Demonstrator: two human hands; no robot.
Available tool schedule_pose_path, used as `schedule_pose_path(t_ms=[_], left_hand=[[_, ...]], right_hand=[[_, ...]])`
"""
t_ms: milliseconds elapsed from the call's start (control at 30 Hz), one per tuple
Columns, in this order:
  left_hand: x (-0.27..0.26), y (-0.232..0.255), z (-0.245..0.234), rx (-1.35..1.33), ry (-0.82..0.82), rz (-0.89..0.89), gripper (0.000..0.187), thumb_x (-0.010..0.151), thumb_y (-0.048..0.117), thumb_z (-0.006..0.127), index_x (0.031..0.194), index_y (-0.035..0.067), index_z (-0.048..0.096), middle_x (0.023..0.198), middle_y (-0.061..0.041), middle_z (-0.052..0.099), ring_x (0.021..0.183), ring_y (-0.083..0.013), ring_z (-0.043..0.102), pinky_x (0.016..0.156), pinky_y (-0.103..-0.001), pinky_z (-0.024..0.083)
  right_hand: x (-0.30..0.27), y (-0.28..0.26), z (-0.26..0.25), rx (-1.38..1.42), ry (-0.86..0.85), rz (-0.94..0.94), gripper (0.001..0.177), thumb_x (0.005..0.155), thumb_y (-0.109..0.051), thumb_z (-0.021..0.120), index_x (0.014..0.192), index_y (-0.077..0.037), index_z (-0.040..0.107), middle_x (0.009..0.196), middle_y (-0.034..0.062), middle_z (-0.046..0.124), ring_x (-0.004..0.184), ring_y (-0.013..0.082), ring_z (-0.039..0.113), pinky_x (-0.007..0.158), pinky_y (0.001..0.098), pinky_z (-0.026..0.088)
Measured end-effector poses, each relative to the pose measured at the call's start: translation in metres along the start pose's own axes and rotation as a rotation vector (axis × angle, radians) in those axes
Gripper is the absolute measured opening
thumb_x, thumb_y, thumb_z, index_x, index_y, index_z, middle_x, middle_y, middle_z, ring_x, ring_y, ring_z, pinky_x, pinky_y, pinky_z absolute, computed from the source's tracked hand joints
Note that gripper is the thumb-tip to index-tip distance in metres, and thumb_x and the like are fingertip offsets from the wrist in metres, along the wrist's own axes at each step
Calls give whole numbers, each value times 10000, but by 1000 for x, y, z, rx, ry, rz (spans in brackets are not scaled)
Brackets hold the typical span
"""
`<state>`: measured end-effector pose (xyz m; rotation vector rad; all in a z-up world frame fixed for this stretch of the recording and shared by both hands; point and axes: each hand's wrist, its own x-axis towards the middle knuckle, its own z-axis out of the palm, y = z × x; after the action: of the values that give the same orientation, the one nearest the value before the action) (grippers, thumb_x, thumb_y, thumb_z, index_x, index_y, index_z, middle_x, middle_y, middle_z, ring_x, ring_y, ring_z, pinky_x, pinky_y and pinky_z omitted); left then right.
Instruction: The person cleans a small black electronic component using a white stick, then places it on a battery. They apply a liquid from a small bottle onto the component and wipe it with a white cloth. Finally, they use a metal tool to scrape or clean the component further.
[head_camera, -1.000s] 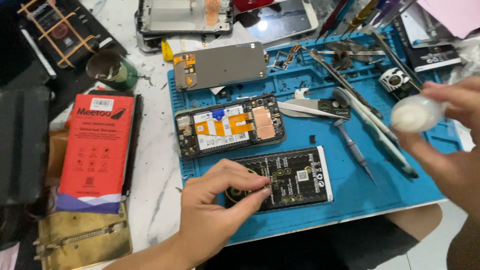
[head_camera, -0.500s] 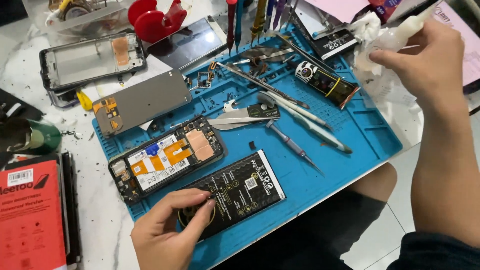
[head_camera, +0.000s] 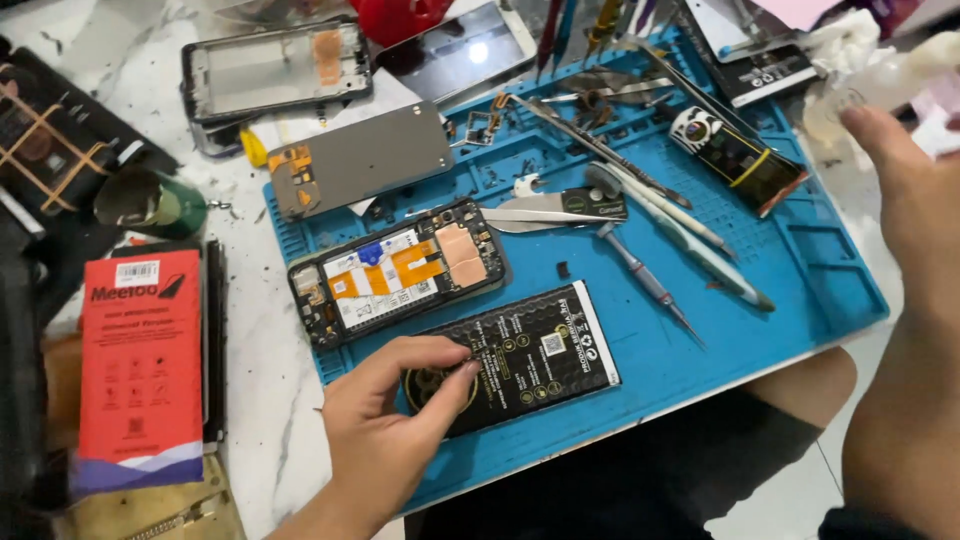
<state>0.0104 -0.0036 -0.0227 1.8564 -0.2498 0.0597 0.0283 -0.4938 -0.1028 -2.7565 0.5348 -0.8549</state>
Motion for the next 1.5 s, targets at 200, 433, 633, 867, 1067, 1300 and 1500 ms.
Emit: schedule_pose_path(t_ms=[200, 433, 633, 867, 1067, 1300, 1500], left_hand=[[5, -2, 2, 48, -23, 97, 74, 824, 52, 771, 892, 69, 747, 853, -54, 771, 784, -142, 751, 704, -234, 618], [2, -12, 6, 67, 4, 199, 80, 839, 4, 748, 892, 56, 719, 867, -55, 750, 774, -132, 721, 693, -221, 588], [0, -15, 7, 71, -23, 192, 77, 842, -4, 738, 886, 52, 711, 849, -59, 744, 751, -133, 713, 650, -211, 585], [0, -23, 12, 143, -32, 252, 87, 830, -31, 737, 880, 38, 720, 836, -64, 742, 767, -165, 709, 707, -258, 573], [0, -27, 16, 186, -66, 323, 78, 832, -53, 721, 884, 4, 715, 824, -83, 734, 750, -207, 692, 692, -295, 554], [0, -29, 18, 195, -47, 332, 79, 831, -61, 725, 876, 3, 719, 802, -77, 731, 719, -196, 680, 660, -278, 545], [-1, -30, 18, 201, -54, 330, 90, 824, -66, 722, 885, -1, 716, 808, -77, 730, 714, -195, 668, 652, -277, 540]], right_hand=[[-72, -164, -64, 68, -386, -296, 293, 1006, -117, 667, 1246, 46, 710, 1190, 204, 693, 1100, 366, 635, 943, 472, 495], [-90, -153, -53, -131, -280, -447, 301, 1027, -94, 741, 1314, -6, 767, 1200, 204, 642, 1072, 341, 616, 830, 432, 536], [-113, -191, -93, 24, -426, -306, 323, 1015, -86, 633, 1290, 83, 649, 1112, 240, 697, 851, 298, 678, 705, 376, 567], [-150, -216, -111, 409, -531, -236, 444, 910, -37, 643, 1352, -80, 636, 1091, 138, 603, 755, 191, 564, 704, 328, 470], [-171, -236, -119, 330, -521, -149, 401, 944, -26, 593, 1326, -116, 673, 1054, 80, 640, 760, 158, 589, 678, 316, 461], [-185, -229, -108, 310, -524, -267, 478, 909, 10, 616, 1368, -122, 636, 1049, 120, 629, 837, 191, 660, 764, 313, 554], [-181, -235, -111, 314, -496, -273, 423, 921, -12, 617, 1325, -125, 671, 984, 119, 611, 726, 194, 627, 679, 299, 526]])
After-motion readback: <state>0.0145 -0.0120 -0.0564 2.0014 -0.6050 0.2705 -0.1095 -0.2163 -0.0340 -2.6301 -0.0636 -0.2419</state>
